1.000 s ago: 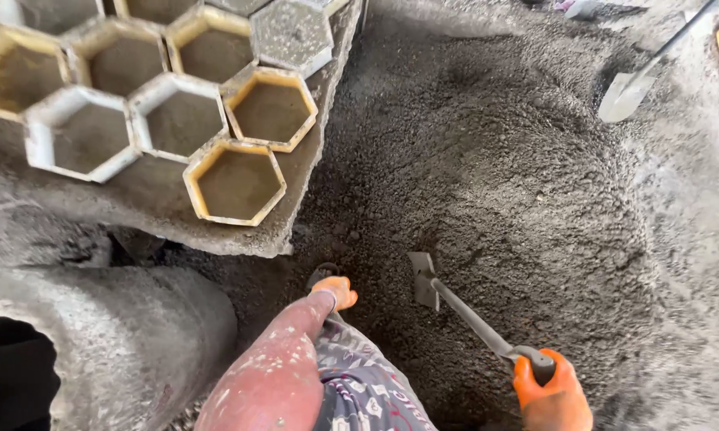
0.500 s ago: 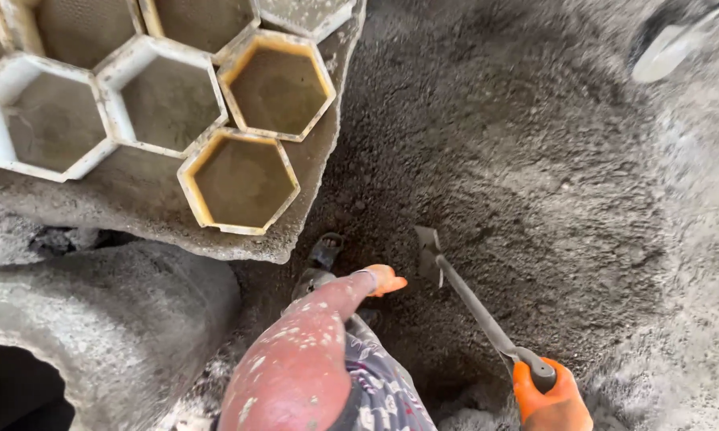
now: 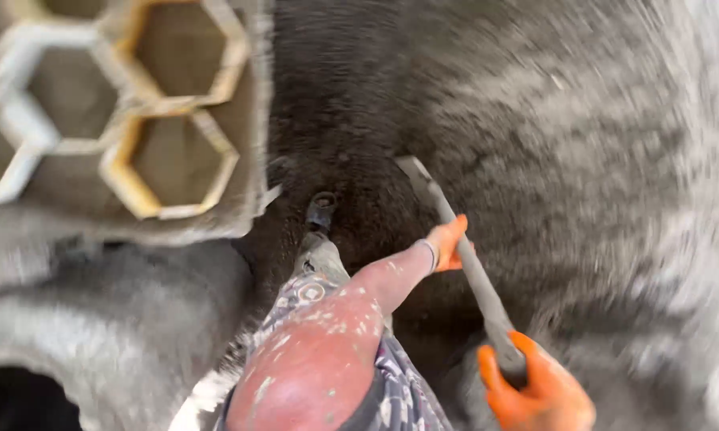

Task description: Filling hexagonal paving stone molds with a wet concrete mixture using a shovel and trowel.

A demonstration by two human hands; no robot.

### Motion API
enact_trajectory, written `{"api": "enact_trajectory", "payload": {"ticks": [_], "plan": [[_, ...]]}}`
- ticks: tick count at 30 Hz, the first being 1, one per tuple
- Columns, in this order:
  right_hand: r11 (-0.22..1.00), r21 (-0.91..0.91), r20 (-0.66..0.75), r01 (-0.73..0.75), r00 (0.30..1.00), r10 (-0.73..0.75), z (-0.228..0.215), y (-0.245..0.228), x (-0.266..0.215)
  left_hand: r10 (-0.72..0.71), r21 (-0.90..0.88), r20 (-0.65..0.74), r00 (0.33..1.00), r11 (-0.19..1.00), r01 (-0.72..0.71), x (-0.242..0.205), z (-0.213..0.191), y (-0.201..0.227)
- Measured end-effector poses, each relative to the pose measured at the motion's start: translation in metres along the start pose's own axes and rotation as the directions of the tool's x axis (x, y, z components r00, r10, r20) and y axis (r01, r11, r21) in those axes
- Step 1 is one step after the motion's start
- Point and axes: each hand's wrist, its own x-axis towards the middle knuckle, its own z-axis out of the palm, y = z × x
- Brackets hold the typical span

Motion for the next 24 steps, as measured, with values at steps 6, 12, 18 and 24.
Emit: {"api": "enact_trajectory", "payload": {"ticks": [6, 12, 18, 24], "plan": [[0.900, 0.434, -0.022, -0.031, 0.999, 0.045, -0.033, 0.169, -0.067, 0.324, -0.103, -0.014, 0.946, 0.941, -0.323, 0.032, 0.019, 0.010], [0.337, 0.924, -0.037, -0.180, 0.836, 0.547, 0.133, 0.361, -0.155, 0.560, 0.230, 0.026, 0.828, 0.803, -0.550, 0.064, -0.025, -0.012], [-0.160, 0.981, 0.192, -0.108, 0.633, 0.750, 0.306, 0.383, -0.232, 0.432, 0.361, -0.006, 0.902, 0.842, -0.401, -0.013, -0.037, -0.009], [-0.316, 0.924, 0.377, -0.216, 0.376, 0.847, 0.366, 0.305, -0.286, 0.351, 0.426, -0.194, 0.916, 0.871, -0.244, 0.125, -0.153, 0.020]]}}
